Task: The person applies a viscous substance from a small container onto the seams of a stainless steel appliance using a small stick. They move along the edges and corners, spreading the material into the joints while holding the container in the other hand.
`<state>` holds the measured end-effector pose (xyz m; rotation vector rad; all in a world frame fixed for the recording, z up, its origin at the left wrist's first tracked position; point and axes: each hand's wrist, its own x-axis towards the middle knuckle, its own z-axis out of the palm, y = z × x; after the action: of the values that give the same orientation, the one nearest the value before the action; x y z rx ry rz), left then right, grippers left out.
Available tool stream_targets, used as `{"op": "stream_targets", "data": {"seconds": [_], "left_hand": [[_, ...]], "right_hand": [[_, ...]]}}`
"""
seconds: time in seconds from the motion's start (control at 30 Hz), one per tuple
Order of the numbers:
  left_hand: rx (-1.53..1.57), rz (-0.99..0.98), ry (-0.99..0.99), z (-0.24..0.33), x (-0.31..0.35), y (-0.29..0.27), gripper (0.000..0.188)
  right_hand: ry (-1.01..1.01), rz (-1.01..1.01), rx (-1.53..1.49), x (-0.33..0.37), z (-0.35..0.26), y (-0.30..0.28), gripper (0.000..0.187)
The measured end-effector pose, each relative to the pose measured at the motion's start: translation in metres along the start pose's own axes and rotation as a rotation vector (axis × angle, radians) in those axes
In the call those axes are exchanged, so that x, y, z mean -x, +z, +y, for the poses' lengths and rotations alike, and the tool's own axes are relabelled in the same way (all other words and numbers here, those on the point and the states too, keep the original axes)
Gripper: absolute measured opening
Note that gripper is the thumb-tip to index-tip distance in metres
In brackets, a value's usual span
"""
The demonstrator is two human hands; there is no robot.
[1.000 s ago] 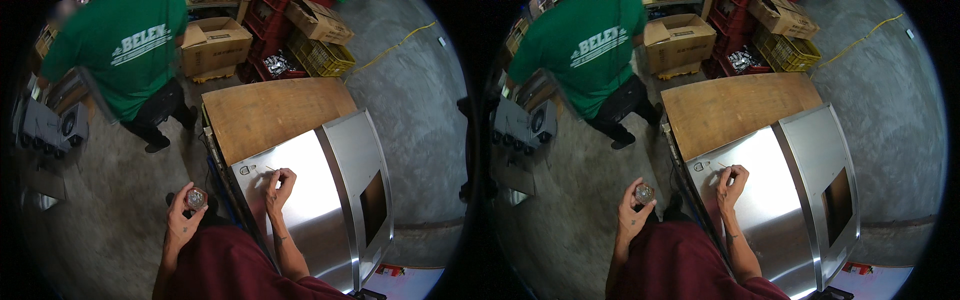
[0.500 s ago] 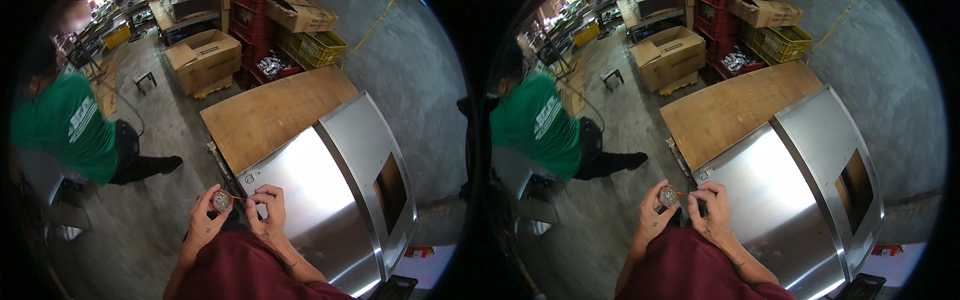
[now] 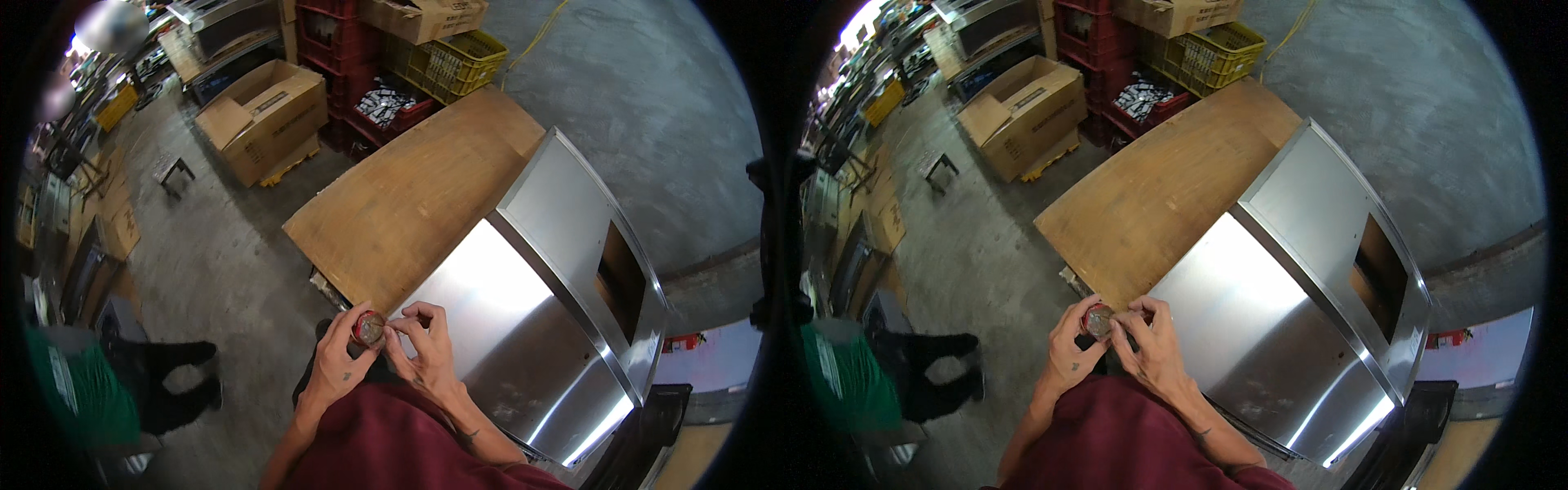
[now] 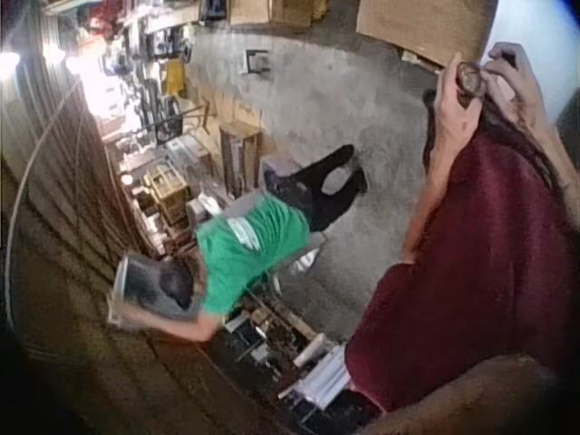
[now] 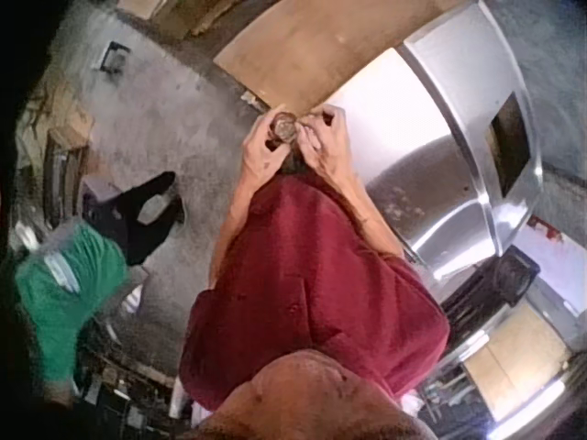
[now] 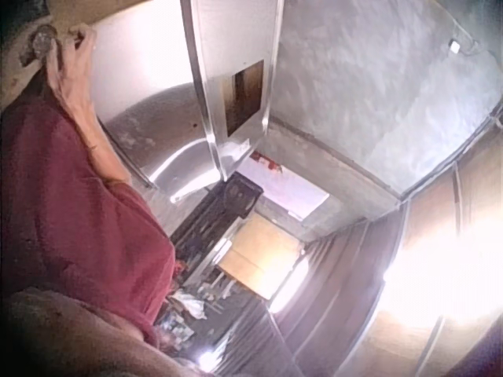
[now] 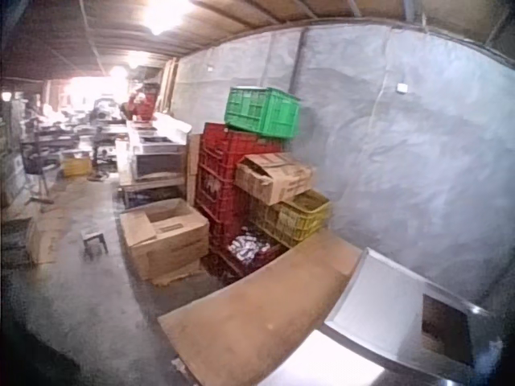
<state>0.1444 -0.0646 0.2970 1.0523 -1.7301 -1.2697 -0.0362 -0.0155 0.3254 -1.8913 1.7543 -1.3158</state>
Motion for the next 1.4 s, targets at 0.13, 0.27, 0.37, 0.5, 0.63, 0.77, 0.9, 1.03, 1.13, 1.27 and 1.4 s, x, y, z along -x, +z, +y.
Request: {"op": "stream_targets", "data": {"seconds": [0.13,0.27,0.37,0.5,0.63,0.77,0.9,1.03,1.13,1.27,1.4], "left_hand": [[-0.02,-0.111,0.051,0.002,-0.04,-0.024,0.07],[0.055,-0.17,0.038,0.0,-0.07,-0.028,0.07],[0.142,-0.263,0.013,-0.009,-0.089,-0.019,0.071],[0.162,-0.363,-0.015,0.0,-0.11,-0.002,0.072],[0.173,-0.41,-0.035,0.012,-0.121,0.019,0.072],[0.143,-0.375,-0.012,0.013,-0.133,0.04,0.072],[0.139,-0.33,-0.049,0.008,-0.137,0.056,0.07],[0.107,-0.253,-0.127,0.01,-0.133,0.069,0.069],[0.104,-0.213,-0.189,0.008,-0.128,0.074,0.069],[0.113,-0.198,-0.227,0.0,-0.124,0.077,0.068],[0.034,-0.229,-0.268,0.018,-0.138,0.085,0.067]], "right_hand": [[0.053,0.141,0.058,-0.02,-0.004,0.013,0.022],[0.155,0.249,0.071,-0.037,-0.017,0.013,0.021],[0.212,0.404,0.079,-0.036,-0.011,0.013,0.015],[0.349,0.476,0.015,-0.032,0.0,0.002,0.013],[0.434,0.593,-0.187,-0.027,0.021,-0.008,0.011],[0.394,0.665,-0.217,-0.045,0.05,-0.038,0.008],[0.332,0.692,-0.168,-0.08,0.118,-0.094,0.004],[0.278,0.633,-0.056,-0.12,0.187,-0.134,0.009],[0.258,0.569,-0.066,-0.134,0.214,-0.148,0.01],[0.259,0.525,-0.066,-0.138,0.228,-0.149,0.012],[0.291,0.473,-0.03,-0.134,0.229,-0.149,0.013]]}}
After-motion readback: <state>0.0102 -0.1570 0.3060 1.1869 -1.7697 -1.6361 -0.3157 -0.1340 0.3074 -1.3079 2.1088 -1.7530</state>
